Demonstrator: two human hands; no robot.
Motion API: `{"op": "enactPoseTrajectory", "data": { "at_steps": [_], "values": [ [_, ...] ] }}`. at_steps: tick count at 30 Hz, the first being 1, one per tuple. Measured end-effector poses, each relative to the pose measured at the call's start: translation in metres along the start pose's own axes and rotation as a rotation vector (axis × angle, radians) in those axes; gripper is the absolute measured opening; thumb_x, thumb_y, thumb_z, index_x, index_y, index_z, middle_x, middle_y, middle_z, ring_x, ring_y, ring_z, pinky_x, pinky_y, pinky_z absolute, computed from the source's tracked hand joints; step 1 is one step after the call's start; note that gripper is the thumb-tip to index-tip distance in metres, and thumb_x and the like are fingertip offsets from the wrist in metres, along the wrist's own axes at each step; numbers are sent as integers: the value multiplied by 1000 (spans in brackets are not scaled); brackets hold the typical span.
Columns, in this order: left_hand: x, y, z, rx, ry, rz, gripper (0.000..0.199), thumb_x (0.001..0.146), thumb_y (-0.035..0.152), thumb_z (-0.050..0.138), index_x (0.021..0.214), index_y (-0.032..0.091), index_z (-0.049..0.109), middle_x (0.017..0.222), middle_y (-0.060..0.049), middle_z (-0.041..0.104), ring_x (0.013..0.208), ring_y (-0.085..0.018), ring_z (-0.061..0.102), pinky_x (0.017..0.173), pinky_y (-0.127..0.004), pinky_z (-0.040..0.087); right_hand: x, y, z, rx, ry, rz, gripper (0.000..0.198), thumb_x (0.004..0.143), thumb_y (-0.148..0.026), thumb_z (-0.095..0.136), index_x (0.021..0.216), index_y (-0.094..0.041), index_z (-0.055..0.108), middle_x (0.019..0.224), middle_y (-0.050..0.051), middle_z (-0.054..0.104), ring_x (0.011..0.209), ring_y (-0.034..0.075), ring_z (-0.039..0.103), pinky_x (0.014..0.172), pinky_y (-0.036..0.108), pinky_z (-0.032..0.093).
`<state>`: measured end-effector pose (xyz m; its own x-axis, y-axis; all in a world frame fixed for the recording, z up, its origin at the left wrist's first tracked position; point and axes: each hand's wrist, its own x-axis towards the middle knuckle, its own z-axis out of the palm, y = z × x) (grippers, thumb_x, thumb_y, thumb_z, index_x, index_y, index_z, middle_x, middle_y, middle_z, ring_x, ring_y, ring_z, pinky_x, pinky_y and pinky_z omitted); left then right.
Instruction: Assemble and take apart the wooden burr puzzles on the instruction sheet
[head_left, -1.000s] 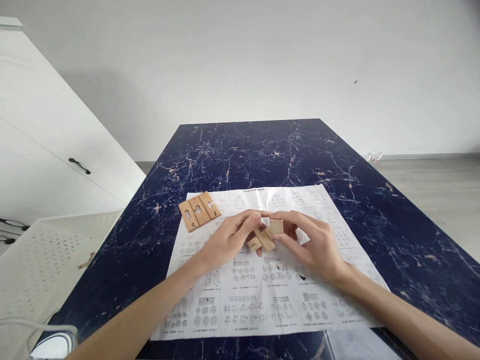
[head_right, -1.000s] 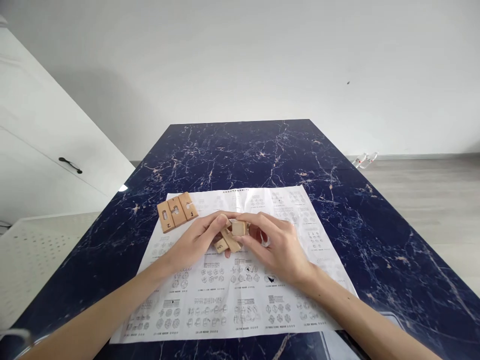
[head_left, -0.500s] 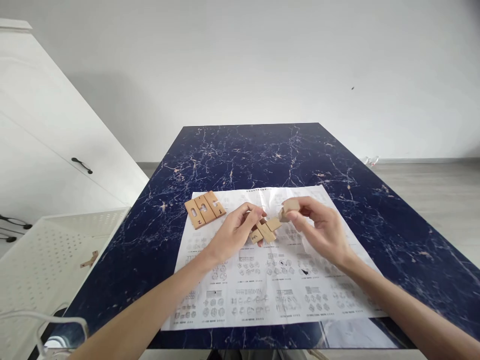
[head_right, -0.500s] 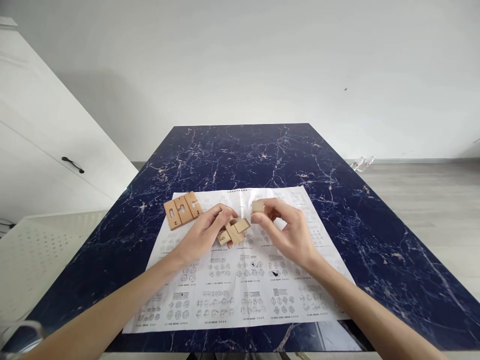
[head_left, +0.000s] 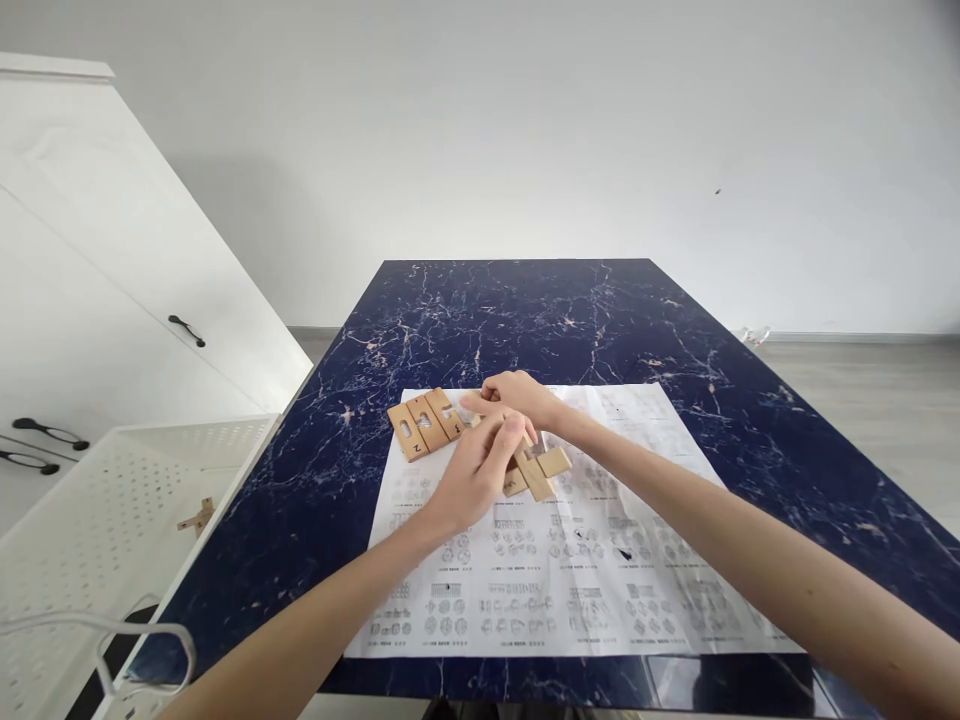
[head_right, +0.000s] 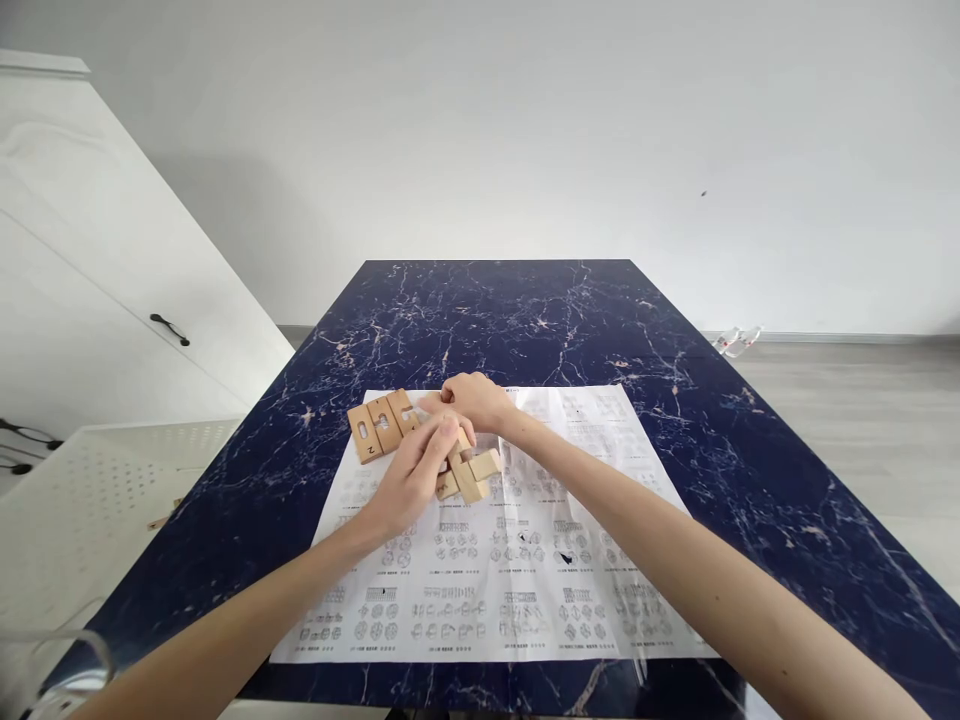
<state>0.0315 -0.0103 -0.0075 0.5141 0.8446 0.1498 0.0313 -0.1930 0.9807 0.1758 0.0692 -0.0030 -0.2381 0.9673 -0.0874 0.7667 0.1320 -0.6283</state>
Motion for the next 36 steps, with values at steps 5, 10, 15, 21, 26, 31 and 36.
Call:
{"op": "enactPoseTrajectory", "data": {
  "at_steps": [5, 10, 15, 21, 26, 31, 36],
  "values": [
    [4, 0, -2, -12, 232, 6, 49, 109, 64, 41, 89, 22, 57, 71, 3, 42, 59, -13, 38, 53, -28, 34, -16, 9, -23, -27, 99, 32, 51, 99, -66, 60, 76, -21, 71, 77, 8, 72, 71, 21, 63, 66, 32, 43],
    [6, -7, -1, 100, 370, -40, 47, 110, 63, 40, 95, 23, 59, 72, 2, 47, 63, -14, 45, 58, -28, 39, -66, 21, -44, 439, -35, -208, 60, 106, -71, 41, 98, -19, 69, 74, 3, 68, 60, 14, 58, 59, 29, 44],
    [8, -9, -4, 327, 371, 44, 38, 113, 53, 37, 100, 24, 56, 73, 2, 52, 65, -15, 49, 63, -30, 42, -86, 22, -28, 465, 13, -250, 45, 102, -64, 58, 91, -21, 62, 74, -1, 60, 61, 12, 48, 56, 28, 38],
    [9, -10, -6, 510, 259, 205, 26, 113, 43, 42, 99, 24, 52, 70, 5, 54, 59, -13, 49, 63, -29, 41, -88, 29, -16, 576, 42, -176, 47, 98, -65, 61, 79, -22, 52, 68, -5, 46, 60, 11, 38, 54, 27, 31],
    [9, -18, -9, 758, 189, 516, 14, 108, 37, 56, 103, 24, 56, 73, 3, 64, 65, -16, 59, 68, -31, 46, -88, 31, -8, 651, 10, -12, 45, 93, -61, 65, 75, -23, 50, 62, -6, 45, 56, 12, 36, 52, 28, 30],
    [10, -17, -10, 951, 46, 708, 18, 102, 39, 67, 93, 25, 61, 73, 1, 65, 67, -19, 63, 67, -33, 47, -91, 21, -5, 621, 113, 98, 45, 88, -56, 71, 66, -23, 49, 59, -5, 46, 56, 12, 37, 53, 28, 28],
    [9, -8, -5, 876, -128, 646, 23, 104, 42, 64, 88, 26, 65, 74, 1, 63, 69, -19, 63, 71, -35, 51, -92, 16, -2, 736, 193, 155, 45, 89, -59, 71, 69, -24, 51, 56, -6, 45, 52, 12, 37, 51, 29, 31]
  ]
}}
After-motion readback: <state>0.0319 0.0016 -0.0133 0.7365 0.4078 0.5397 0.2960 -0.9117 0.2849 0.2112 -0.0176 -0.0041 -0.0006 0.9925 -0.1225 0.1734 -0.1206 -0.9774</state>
